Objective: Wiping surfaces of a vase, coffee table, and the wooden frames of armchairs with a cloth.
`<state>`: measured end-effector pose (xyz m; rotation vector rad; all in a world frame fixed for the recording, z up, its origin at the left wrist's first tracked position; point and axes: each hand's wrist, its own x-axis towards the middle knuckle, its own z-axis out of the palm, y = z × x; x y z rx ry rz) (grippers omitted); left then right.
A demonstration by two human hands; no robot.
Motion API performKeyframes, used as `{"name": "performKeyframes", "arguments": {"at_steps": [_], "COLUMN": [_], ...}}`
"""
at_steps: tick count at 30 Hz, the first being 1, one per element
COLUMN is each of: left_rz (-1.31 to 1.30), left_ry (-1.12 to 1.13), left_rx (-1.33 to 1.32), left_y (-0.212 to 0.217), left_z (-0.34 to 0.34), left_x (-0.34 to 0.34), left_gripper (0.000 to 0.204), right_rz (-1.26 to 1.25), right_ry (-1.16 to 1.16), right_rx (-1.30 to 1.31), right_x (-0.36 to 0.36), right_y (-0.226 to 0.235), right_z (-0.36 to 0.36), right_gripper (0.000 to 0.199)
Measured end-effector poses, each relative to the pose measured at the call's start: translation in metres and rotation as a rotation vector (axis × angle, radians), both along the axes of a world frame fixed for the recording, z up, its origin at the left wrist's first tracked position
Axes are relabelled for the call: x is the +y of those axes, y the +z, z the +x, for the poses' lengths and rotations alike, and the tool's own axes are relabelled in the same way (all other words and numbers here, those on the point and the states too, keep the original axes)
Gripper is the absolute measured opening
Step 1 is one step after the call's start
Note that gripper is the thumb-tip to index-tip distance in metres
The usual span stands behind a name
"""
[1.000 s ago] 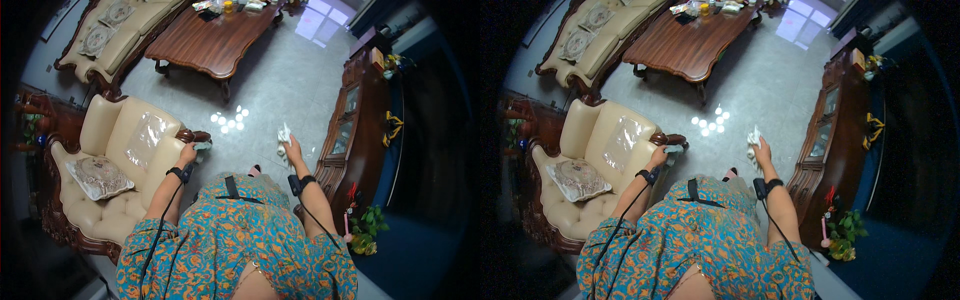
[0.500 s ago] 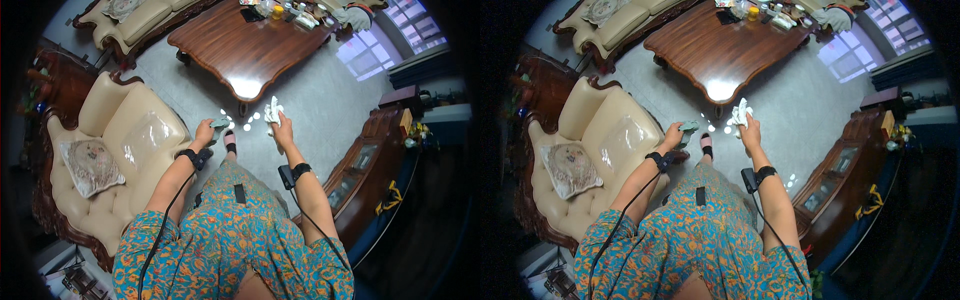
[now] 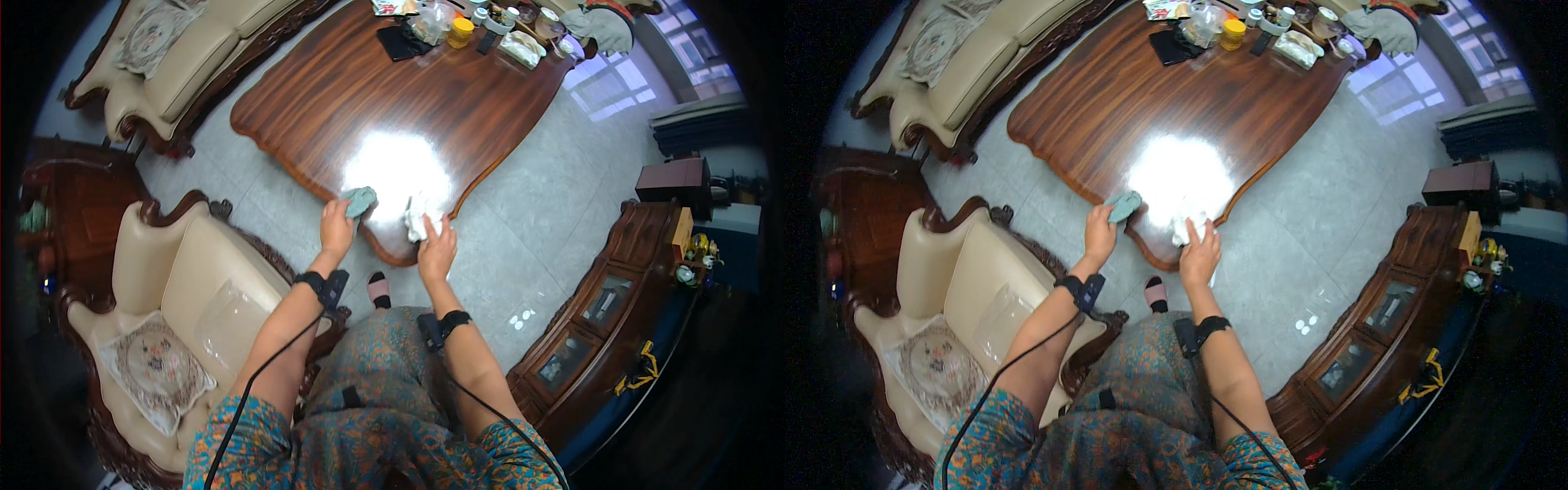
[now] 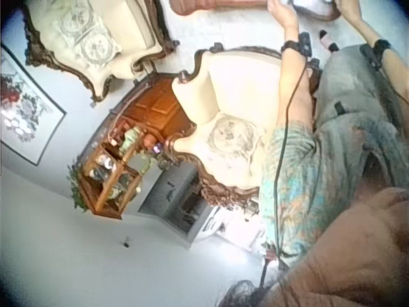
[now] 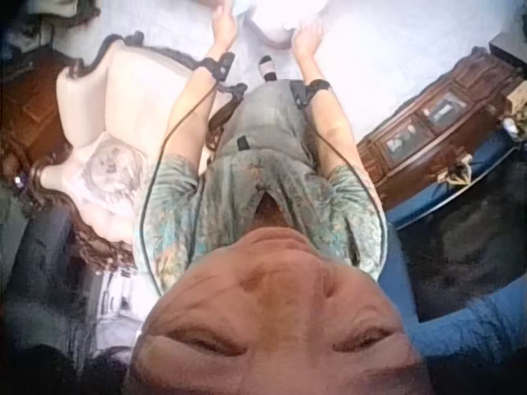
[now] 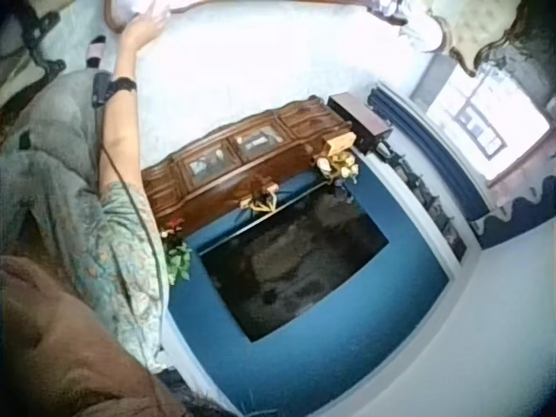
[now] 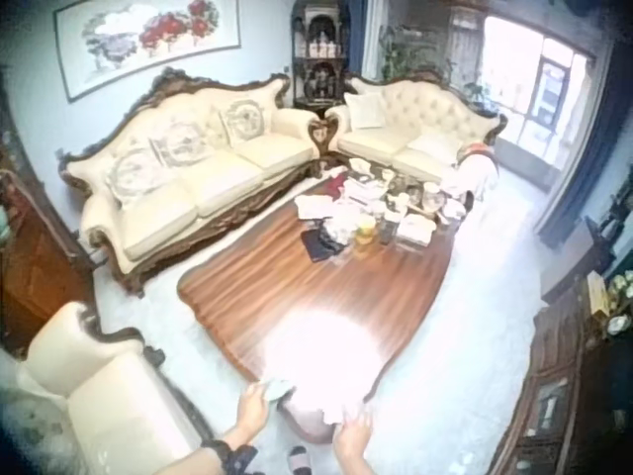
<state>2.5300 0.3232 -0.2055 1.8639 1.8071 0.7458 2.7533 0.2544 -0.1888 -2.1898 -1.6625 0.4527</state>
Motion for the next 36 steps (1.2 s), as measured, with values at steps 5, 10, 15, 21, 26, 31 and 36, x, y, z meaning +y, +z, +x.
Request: {"name": "performKeyframes", "arguments": {"at_steps": [5, 10, 15, 21, 26, 31, 36], "left_rz": [-0.096, -0.225, -0.238, -0.11, -0.18, -0.265, -0.387], "left_ry": [-0.23, -0.359, -0.48, -0.089, -0.036, -0.014, -0.009], "left_rx": [0.208, 0.305, 0.484, 0.452, 0.41, 0.409, 0.461], "left_y": [-0.053, -0.077, -0.093, -0.103, -0.111, -0.104, -0.106], "left_z": [0.039, 0.053, 0.042, 0.059, 0.068, 0.065, 0.063], "left_x": [-0.006, -0.016, 0.047, 0.167, 0.189, 0.194, 0.192], "left_gripper": [0.049, 0.053, 0.056, 0.055, 0.052, 0.053, 0.056], "right_rz": [-0.047, 0.0, 0.091, 0.199, 0.278, 0.255, 0.11], "right_ry": [0.193, 0.577, 0.902, 0.282, -0.04, -0.116, 0.427], "right_rx": [-0.078, -0.048, -0.128, -0.38, -0.307, -0.457, 0.223], "right_x": [0.015, 0.043, 0.136, 0.299, 0.387, 0.357, 0.262], "right_y": [-0.068, -0.105, -0.114, -0.126, -0.139, -0.143, -0.139], "right_z": [-0.012, 0.024, 0.102, 0.207, 0.28, 0.197, 0.092], "right_gripper": [0.055, 0.052, 0.052, 0.047, 0.048, 0.057, 0.04]}}
